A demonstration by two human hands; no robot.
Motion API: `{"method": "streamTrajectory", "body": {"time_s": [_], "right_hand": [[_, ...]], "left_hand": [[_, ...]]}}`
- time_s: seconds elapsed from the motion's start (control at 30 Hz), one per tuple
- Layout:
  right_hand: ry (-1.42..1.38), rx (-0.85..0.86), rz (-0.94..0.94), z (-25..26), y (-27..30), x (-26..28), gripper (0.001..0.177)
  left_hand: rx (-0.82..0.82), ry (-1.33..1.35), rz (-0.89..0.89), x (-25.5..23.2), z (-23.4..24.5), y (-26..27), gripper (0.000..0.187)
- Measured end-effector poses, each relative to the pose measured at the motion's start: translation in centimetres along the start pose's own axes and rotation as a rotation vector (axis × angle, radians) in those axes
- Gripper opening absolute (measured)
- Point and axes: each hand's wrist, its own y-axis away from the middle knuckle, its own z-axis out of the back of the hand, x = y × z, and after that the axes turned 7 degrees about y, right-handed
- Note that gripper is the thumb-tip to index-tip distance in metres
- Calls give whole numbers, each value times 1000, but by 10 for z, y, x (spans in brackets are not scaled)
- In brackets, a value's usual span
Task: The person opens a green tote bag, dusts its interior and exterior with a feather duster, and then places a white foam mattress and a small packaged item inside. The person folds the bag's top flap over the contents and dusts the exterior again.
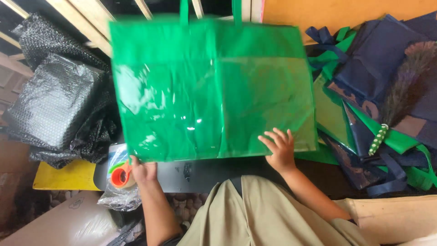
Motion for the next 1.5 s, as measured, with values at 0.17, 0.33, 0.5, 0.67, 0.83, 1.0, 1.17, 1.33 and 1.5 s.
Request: {"method": "streamTrajectory", "body": {"time_s": [0.17, 0.33, 0.5, 0.67, 0.83, 1.0, 1.17, 1.33, 1.5], "right_hand": [[16, 683, -102, -25, 39, 1, 67], [-80, 1223, -122, -9, 32, -27, 95], [51, 65, -590, 16, 42, -188, 66], [392, 318, -1445, 57, 94, -273, 73], [629, 430, -1437, 27, 96, -249, 43], [581, 226, -1394, 25, 55, -213, 45], [-369, -5, -1139, -33, 56, -164, 28], [-504, 435, -932, -53, 31, -47, 33], [-133, 1076, -111, -44, 4, 39, 49]], "left_hand": [[-490, -152, -277, 30, 100, -29, 22], [-579, -1177, -783, 67, 108, 9, 78], [-264, -2097, -943, 97, 72, 33, 89], [-331, -2471, -410, 94, 95, 31, 94], [-334, -2499, -289, 91, 92, 31, 92], [128, -2610, -686, 95, 128, 12, 84], [103, -2404, -799, 102, 134, 6, 69], [-236, -2360, -486, 98, 127, 7, 81], [-272, -2446, -215, 96, 117, 4, 76]]}}
